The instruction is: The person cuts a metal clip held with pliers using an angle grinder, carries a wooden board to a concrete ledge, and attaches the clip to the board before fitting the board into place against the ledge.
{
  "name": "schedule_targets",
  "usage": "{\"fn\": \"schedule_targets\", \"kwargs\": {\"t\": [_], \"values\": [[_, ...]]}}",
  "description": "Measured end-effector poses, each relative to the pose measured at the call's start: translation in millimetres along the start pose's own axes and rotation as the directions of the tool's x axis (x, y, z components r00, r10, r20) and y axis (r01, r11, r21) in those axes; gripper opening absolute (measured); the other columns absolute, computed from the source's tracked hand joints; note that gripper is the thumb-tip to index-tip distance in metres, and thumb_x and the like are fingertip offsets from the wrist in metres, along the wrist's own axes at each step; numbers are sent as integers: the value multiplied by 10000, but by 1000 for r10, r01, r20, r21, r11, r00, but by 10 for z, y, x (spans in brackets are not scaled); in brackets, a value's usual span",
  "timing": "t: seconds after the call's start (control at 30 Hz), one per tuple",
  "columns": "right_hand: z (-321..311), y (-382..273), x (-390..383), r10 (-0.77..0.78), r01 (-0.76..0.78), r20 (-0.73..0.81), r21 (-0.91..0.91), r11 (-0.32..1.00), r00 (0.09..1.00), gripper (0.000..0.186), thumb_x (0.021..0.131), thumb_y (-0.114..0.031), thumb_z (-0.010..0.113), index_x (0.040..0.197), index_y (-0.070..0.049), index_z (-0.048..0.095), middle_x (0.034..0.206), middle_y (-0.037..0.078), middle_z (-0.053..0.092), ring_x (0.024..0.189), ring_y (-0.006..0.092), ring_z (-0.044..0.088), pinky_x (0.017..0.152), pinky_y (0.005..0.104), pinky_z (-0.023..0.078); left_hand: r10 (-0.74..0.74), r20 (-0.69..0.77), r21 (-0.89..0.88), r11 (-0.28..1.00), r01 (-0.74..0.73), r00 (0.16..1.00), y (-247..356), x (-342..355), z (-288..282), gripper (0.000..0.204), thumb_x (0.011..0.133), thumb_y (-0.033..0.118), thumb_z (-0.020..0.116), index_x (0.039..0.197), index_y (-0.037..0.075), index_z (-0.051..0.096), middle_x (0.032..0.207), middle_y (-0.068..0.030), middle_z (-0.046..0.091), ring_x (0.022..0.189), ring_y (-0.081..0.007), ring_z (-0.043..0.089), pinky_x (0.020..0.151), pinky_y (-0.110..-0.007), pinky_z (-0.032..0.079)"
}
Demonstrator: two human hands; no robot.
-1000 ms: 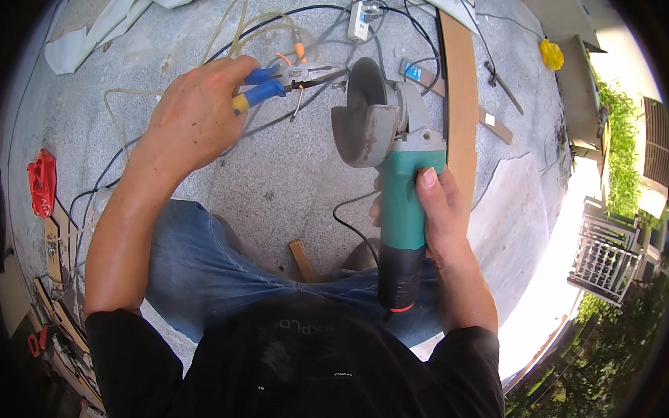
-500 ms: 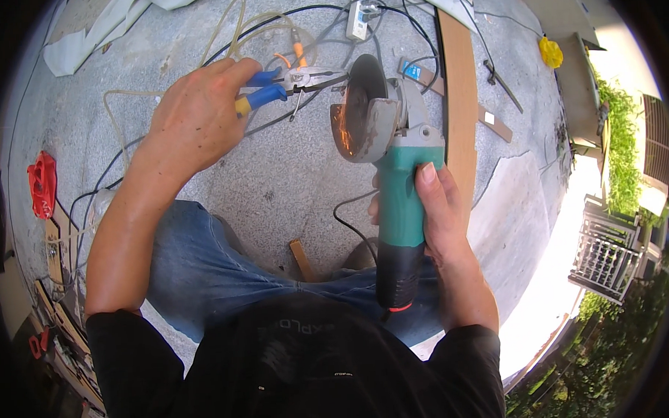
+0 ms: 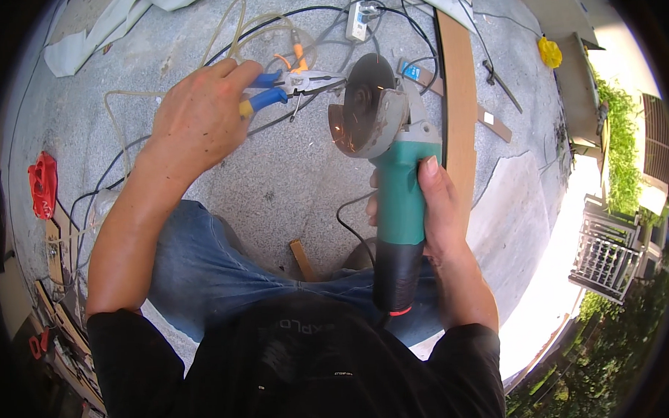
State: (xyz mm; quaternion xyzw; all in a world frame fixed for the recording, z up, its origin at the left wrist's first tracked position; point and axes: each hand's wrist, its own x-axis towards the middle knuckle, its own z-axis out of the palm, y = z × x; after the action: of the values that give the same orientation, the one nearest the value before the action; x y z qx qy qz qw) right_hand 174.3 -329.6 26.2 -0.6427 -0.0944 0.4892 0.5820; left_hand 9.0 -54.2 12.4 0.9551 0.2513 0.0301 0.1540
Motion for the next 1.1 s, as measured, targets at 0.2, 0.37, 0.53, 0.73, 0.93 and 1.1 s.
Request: {"fn": "schedule_targets", "kwargs": {"t": [0.2,0.37,0.53,0.73,0.93,1.1], "values": [[-56,-24,-20,-60,60,-20,18,998,998,851,1009,-737,503,1375,32,530,1081,201,679,750,256,735,629,373,633,12,-82,-16,1000,-13,997,-47,9,35,284,921,95,677,1204,115,672,1074,-156,723,994,-394,714,863,-486,575],[-25,-48,-29,-54,55,10,-25,998,998,832,1005,-711,552,1374,34,520,1081,207,680,783,268,749,637,378,641,-12,-47,-14,1000,11,999,10,10,1,303,907,65,686,1207,101,665,1062,-159,719,989,-392,714,871,-479,570],[38,-41,-34,-44,43,-12,-40,998,999,831,1004,-712,554,1372,32,522,1085,204,682,791,261,753,647,374,647,-5,-3,1,1000,5,1000,39,12,-43,366,899,58,643,1263,83,659,1065,-169,713,1019,-392,718,896,-493,576],[55,-52,-31,-44,44,7,6,999,999,779,1015,-674,574,1360,24,541,1086,182,690,803,257,757,667,377,653,8,-20,16,1000,-8,1000,44,19,-25,359,906,58,641,1264,81,662,1047,-165,715,1003,-382,724,889,-480,581],[37,-38,-30,-21,21,20,45,999,1000,722,1036,-633,575,1352,16,555,1082,162,694,805,259,760,678,384,655,14,-28,19,1000,-14,1000,72,19,-18,335,908,58,641,1241,78,671,1037,-167,716,999,-376,725,885,-473,585],[58,-22,-12,-19,18,24,47,999,1000,710,1047,-625,560,1351,17,556,1079,162,693,806,257,760,679,387,655,31,-72,25,999,-29,997,45,-15,38,321,913,63,635,1231,78,673,1035,-161,719,991,-371,728,880,-471,588]]}}
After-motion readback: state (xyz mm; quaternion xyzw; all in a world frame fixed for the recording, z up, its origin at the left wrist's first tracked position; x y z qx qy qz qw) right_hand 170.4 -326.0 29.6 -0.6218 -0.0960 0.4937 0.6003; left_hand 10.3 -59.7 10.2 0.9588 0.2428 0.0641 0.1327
